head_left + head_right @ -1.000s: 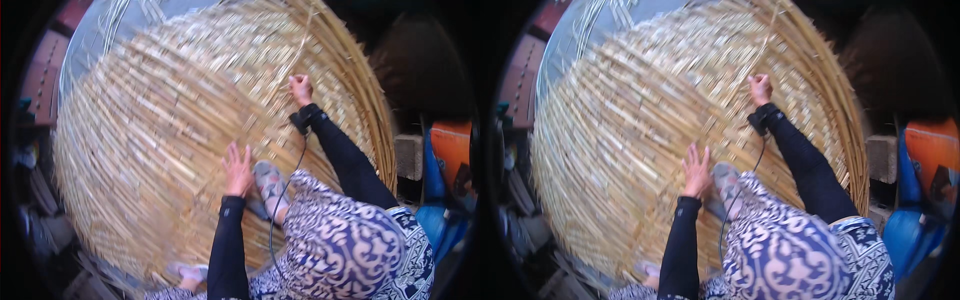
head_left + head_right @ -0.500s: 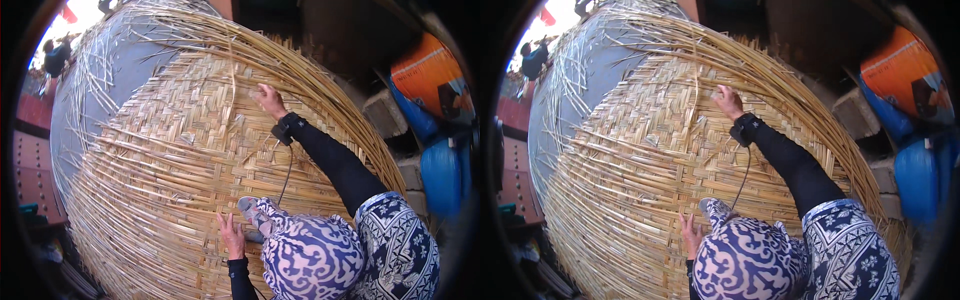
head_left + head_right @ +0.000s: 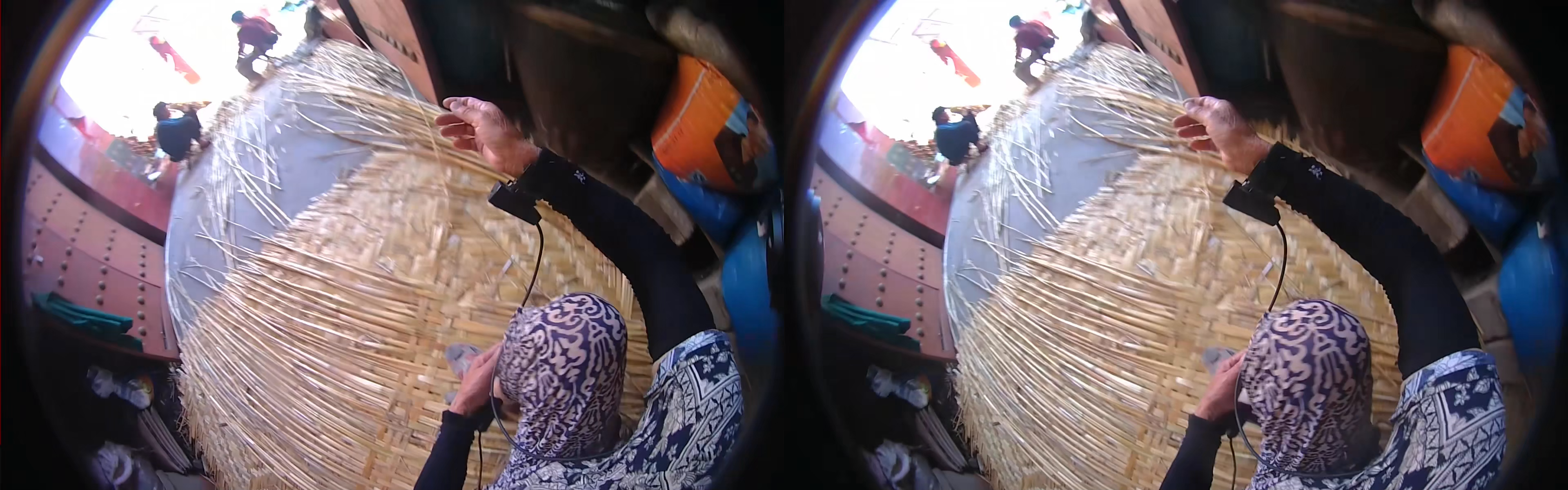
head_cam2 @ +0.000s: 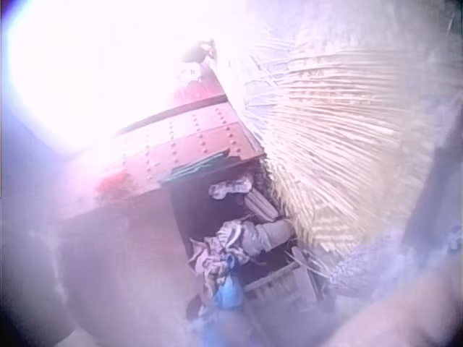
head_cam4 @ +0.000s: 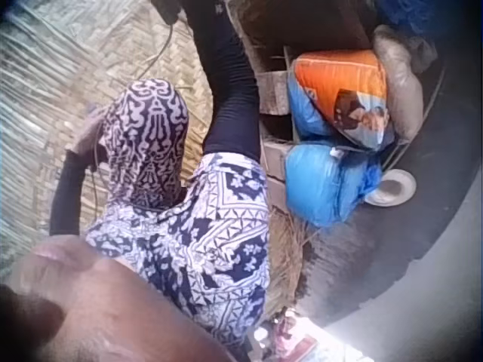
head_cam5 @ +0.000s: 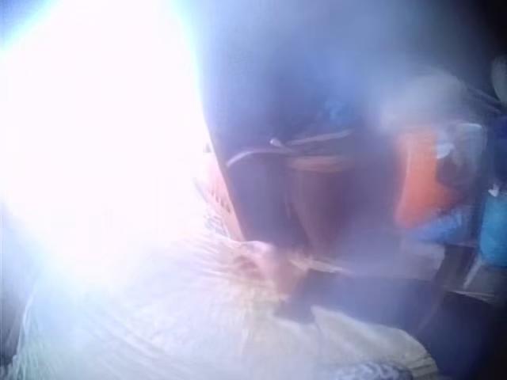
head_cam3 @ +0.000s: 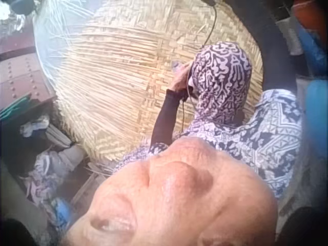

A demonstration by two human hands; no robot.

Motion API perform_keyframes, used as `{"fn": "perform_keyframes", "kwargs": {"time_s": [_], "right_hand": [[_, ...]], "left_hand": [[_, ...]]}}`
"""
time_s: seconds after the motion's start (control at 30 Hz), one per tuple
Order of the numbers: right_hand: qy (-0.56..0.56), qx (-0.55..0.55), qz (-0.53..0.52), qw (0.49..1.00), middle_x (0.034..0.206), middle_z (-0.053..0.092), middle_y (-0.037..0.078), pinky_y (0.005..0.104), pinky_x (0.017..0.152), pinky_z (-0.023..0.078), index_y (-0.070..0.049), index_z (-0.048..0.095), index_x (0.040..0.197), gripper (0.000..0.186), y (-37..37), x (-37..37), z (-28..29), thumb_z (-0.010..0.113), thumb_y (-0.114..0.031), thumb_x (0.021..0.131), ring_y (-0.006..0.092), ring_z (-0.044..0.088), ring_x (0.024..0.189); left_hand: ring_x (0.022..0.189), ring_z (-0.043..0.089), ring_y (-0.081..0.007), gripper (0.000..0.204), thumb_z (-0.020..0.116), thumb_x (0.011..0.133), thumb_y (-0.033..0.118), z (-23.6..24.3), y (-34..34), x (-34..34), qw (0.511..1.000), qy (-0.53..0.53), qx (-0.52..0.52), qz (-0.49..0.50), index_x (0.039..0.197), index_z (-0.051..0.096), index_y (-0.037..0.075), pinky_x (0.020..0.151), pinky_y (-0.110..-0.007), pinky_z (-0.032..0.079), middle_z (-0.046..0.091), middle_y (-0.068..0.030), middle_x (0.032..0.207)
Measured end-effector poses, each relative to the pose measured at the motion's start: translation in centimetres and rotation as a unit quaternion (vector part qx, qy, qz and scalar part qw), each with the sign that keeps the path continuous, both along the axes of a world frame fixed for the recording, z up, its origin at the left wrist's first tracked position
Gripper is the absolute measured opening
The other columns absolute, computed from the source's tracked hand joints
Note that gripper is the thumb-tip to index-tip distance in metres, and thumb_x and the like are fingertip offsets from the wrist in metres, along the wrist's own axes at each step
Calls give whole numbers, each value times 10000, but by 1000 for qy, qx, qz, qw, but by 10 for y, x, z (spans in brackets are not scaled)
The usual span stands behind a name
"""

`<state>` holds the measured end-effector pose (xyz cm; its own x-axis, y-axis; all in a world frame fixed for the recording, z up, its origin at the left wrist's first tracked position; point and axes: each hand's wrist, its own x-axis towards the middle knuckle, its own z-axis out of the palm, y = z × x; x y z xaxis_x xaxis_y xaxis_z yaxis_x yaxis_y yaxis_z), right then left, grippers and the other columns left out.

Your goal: Weaving and assembling a large circular bamboo structure using strips of material.

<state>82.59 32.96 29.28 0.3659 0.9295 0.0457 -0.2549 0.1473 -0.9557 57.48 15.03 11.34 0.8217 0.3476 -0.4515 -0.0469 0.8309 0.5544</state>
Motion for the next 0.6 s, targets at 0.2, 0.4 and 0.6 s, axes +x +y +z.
{"fn": "perform_keyframes", "kwargs": {"time_s": [0.2, 0.4, 0.6], "right_hand": [[-130, 198, 91, 967, 973, 560, 66, 216, 672, 416, -66, 470, 999, 272, -18, -69, 143, 388, -286, 862, 115, 527, 853], [-77, 134, -60, 986, 967, 537, 120, 343, 726, 420, -18, 506, 990, 300, -71, 2, 221, 456, -258, 817, 186, 478, 880], [-226, -48, -150, 961, 1001, 523, 52, 306, 737, 403, -57, 447, 1080, 378, -143, 136, 112, 467, -326, 816, 136, 482, 909]], "left_hand": [[1061, 435, -266, 298, 464, 829, 217, 127, 1, -24, 947, -165, 240, 133, 1014, 489, -15, 913, -377, 313, 463, -169, 1130], [910, 539, -253, 268, 535, 772, 122, 242, -41, -32, 900, -166, 378, -139, 1000, 505, -16, 770, -330, 425, 515, -187, 1050], [517, 480, -197, 347, 601, 700, 290, 249, -70, -29, 557, 126, 819, -52, 909, 557, 17, 476, -282, 384, 463, -60, 566]]}}
